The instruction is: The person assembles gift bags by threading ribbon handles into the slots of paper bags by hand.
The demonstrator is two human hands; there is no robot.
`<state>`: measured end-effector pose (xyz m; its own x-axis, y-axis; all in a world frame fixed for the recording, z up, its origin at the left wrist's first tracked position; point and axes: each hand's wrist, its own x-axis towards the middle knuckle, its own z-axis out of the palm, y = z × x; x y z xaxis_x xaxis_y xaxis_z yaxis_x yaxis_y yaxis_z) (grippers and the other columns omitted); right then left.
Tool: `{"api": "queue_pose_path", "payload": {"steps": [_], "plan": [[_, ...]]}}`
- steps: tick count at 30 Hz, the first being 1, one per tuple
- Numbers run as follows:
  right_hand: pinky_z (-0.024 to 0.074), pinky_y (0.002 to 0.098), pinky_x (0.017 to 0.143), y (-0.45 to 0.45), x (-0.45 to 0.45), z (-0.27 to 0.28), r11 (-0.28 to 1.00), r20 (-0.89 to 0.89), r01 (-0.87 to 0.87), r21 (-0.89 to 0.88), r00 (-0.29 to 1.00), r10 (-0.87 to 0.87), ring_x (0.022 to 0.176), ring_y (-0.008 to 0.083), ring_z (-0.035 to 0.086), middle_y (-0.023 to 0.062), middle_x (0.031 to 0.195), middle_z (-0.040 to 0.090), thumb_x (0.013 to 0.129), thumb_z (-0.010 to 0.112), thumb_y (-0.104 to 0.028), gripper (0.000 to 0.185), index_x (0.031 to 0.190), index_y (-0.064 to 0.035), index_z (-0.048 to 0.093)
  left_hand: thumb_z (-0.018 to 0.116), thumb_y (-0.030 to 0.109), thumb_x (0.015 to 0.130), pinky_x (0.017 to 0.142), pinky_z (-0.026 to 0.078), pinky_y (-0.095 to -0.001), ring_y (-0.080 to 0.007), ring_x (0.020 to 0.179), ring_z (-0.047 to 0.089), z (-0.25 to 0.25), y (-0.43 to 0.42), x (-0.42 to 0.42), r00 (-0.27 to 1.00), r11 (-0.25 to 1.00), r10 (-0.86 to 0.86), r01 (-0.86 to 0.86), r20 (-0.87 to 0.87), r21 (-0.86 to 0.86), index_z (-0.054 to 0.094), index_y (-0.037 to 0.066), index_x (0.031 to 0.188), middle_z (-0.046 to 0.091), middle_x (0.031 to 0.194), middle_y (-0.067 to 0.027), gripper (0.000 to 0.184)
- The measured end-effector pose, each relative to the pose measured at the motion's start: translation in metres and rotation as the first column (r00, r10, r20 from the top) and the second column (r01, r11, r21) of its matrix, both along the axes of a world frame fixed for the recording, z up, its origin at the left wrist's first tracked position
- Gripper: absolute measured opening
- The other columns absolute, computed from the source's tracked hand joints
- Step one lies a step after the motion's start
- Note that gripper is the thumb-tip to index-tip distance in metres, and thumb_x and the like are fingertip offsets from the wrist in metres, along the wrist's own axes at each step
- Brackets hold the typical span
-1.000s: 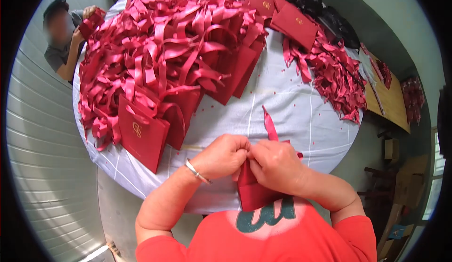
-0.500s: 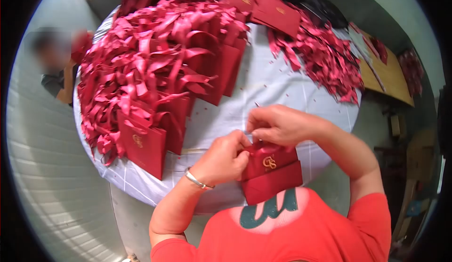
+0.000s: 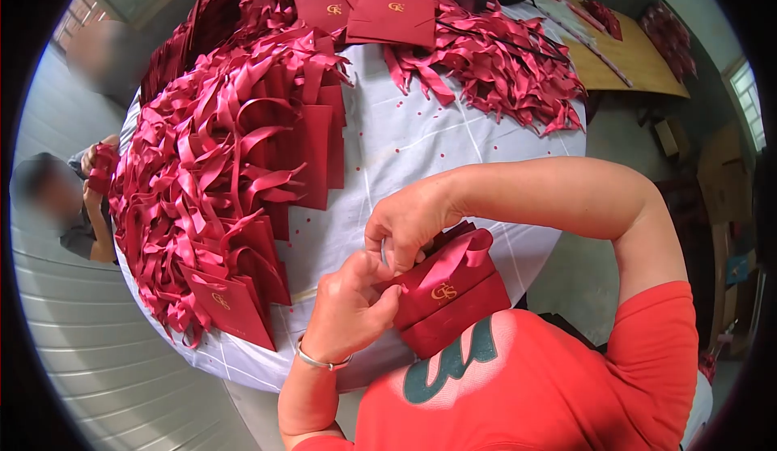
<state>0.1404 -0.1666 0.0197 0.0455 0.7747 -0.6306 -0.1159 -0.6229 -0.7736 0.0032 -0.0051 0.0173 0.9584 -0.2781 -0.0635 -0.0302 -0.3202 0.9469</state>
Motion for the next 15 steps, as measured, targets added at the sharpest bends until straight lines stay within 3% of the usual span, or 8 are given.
{"api": "queue_pose_path", "payload": {"steps": [5,8,11,13,15], "plan": [[0.0422,0.0268,0.050,-0.004,-0.006,0.009,0.984,-0.005,0.171,-0.043,0.985,-0.172,0.060,0.0102,0.056,0.0022,0.074,0.065,0.065,0.073,-0.002,0.039,0.104,-0.0012,0.064,0.065,-0.010,0.082,0.047,0.048,-0.0213,-0.0053,0.059,0.061,0.002,0.003,0.002,0.998,0.999,-0.030,0.032,-0.063,0.020,0.051,-0.002,0.093,0.063,0.076,-0.0036,0.020],[0.0424,0.0271,0.050,-0.004,-0.002,-0.004,0.937,0.141,0.346,0.042,0.927,-0.349,0.059,0.0109,0.056,0.0048,0.074,0.067,0.064,0.072,0.000,0.042,0.104,0.0010,0.063,0.066,-0.011,0.080,0.050,0.049,-0.0207,-0.0060,0.064,0.064,0.000,0.001,0.003,0.989,0.990,-0.040,0.020,-0.141,-0.143,0.052,-0.003,0.103,0.065,0.090,-0.0074,0.028],[0.0470,0.0294,0.053,-0.009,-0.004,0.007,0.908,0.216,0.395,0.136,0.883,-0.417,0.062,0.0130,0.059,0.0079,0.081,0.070,0.072,0.072,-0.005,0.035,0.105,0.0028,0.062,0.068,-0.002,0.079,0.056,0.049,-0.0229,-0.0056,0.059,0.063,-0.001,-0.002,0.001,0.999,0.999,0.005,-0.007,-0.048,-0.043,0.059,-0.001,0.108,0.068,0.081,-0.0085,0.030],[0.0489,0.0299,0.056,-0.017,-0.007,0.009,0.896,0.278,0.401,0.193,0.853,-0.442,0.064,0.0137,0.061,0.0087,0.083,0.070,0.076,0.072,-0.008,0.031,0.104,0.0029,0.063,0.068,-0.001,0.080,0.057,0.050,-0.0235,-0.0060,0.059,0.063,0.001,0.001,0.004,0.995,1.000,-0.031,0.031,-0.099,-0.005,0.060,-0.001,0.111,0.069,0.079,-0.0087,0.032],[0.0510,0.0293,0.060,-0.030,-0.009,0.000,0.828,0.576,0.260,0.497,0.615,-0.539,0.067,0.0135,0.063,0.0090,0.087,0.070,0.084,0.068,-0.013,0.024,0.102,0.0028,0.066,0.068,0.000,0.081,0.057,0.051,-0.0242,-0.0064,0.058,0.063,0.004,0.003,0.006,0.986,0.997,-0.064,0.069,-0.154,0.027,0.062,0.000,0.115,0.069,0.078,-0.0089,0.035]]}}
